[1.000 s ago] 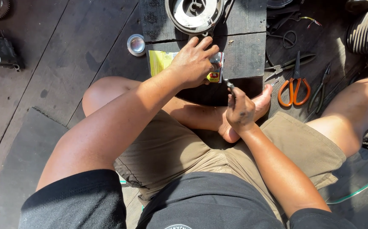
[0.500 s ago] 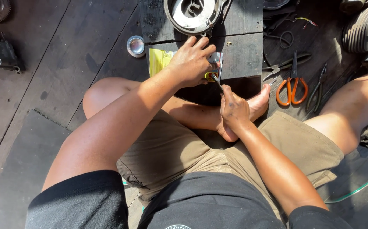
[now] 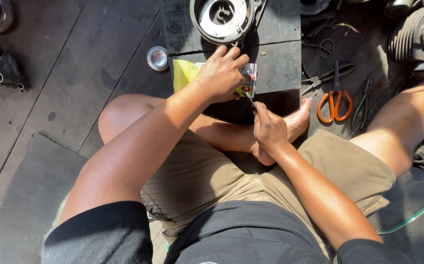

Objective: Cutting a piece of metal from a container to create a shim for engine repair.

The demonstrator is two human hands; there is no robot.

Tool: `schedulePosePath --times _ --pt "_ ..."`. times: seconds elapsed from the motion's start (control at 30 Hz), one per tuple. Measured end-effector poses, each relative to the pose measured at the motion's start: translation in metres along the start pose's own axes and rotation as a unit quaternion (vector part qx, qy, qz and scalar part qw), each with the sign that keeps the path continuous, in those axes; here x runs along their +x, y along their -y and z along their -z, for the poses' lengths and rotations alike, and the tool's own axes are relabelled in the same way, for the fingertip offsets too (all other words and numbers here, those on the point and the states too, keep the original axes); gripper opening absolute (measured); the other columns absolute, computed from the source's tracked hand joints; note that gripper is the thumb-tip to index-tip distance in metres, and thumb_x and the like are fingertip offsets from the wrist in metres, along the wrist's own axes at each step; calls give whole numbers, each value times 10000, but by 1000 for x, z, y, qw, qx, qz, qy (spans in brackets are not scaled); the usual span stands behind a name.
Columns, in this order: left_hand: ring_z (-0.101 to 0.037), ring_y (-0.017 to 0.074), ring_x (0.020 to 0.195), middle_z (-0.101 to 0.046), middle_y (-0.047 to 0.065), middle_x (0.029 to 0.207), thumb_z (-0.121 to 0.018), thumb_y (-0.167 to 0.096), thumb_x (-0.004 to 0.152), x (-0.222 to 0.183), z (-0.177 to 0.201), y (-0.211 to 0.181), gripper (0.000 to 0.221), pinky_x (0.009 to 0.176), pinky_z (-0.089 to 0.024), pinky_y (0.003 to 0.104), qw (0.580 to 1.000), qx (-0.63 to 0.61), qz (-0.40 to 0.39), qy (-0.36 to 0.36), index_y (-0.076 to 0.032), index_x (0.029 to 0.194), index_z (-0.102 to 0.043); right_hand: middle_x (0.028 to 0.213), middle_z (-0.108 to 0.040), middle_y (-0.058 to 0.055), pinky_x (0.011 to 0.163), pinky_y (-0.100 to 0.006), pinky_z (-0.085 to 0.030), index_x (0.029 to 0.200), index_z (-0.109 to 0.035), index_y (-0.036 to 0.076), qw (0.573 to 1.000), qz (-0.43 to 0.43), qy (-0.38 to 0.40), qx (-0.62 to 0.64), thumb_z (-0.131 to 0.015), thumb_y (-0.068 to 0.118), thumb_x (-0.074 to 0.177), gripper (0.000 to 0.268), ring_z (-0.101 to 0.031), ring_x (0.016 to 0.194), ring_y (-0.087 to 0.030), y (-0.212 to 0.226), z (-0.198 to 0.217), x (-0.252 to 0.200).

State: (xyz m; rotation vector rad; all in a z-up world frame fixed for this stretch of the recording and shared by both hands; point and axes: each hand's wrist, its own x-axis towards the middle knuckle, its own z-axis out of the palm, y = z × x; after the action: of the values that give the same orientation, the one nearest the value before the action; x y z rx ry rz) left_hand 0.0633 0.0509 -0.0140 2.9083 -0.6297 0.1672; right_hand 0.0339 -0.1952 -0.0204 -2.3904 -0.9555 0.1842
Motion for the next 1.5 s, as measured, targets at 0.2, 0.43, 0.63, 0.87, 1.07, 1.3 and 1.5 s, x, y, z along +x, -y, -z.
schedulePosePath --times 0.2,0.43,0.63,0.87,1.07,1.3,1.5 --pt "-471 267 1009 -573 45 1157 -872 -484 572 2 -1 4 435 888 -368 429 1000 2 -5 -12 -315 969 -817 780 -669 -165 562 -539 -438 1133 -523 34 995 -53 74 -33 -515 73 949 188 -632 613 -439 -9 -8 -2" --pt "-469 282 1043 -564 59 1214 -820 -514 666 6 0 7 446 892 -360 433 997 13 -31 70 -305 1060 -801 733 -686 -226 596 -586 -453 1036 -493 53 976 -142 157 -54 -478 163 998 118 -631 617 -493 -13 -9 -11" --pt "-464 278 1047 -556 49 1198 -843 -532 628 0 -5 7 469 924 -350 425 999 22 -18 32 -333 1050 -802 737 -674 -157 538 -487 -455 1045 -534 32 992 -18 121 -17 -552 70 958 97 -622 572 -394 5 8 -12" --pt "-460 274 1048 -555 41 1185 -853 -529 608 0 -5 7 475 928 -347 427 999 28 -16 19 -351 1046 -805 848 -723 -190 604 -479 -491 1119 -562 16 998 -53 33 -1 -524 20 931 192 -674 682 -402 9 -1 4" --pt "-452 280 1056 -549 44 1178 -852 -513 597 -1 -7 6 453 922 -347 434 1000 14 -15 17 -339 1013 -804 876 -715 -159 610 -461 -481 1119 -542 14 999 -39 24 -19 -546 7 947 172 -677 693 -368 3 -6 5" --pt "-447 284 1078 -546 46 1197 -857 -498 605 0 -7 8 454 932 -347 445 1000 18 -14 21 -335 1027 -811 747 -681 -193 566 -567 -447 1056 -483 49 988 -101 98 -56 -490 87 953 110 -641 622 -463 1 -16 6" --pt "-448 279 1075 -537 37 1186 -847 -514 614 -1 -8 7 489 919 -347 439 999 33 -17 8 -356 1074 -796 700 -663 -206 519 -559 -438 1051 -475 35 989 -80 103 -65 -504 109 984 104 -629 576 -462 -9 -23 5"
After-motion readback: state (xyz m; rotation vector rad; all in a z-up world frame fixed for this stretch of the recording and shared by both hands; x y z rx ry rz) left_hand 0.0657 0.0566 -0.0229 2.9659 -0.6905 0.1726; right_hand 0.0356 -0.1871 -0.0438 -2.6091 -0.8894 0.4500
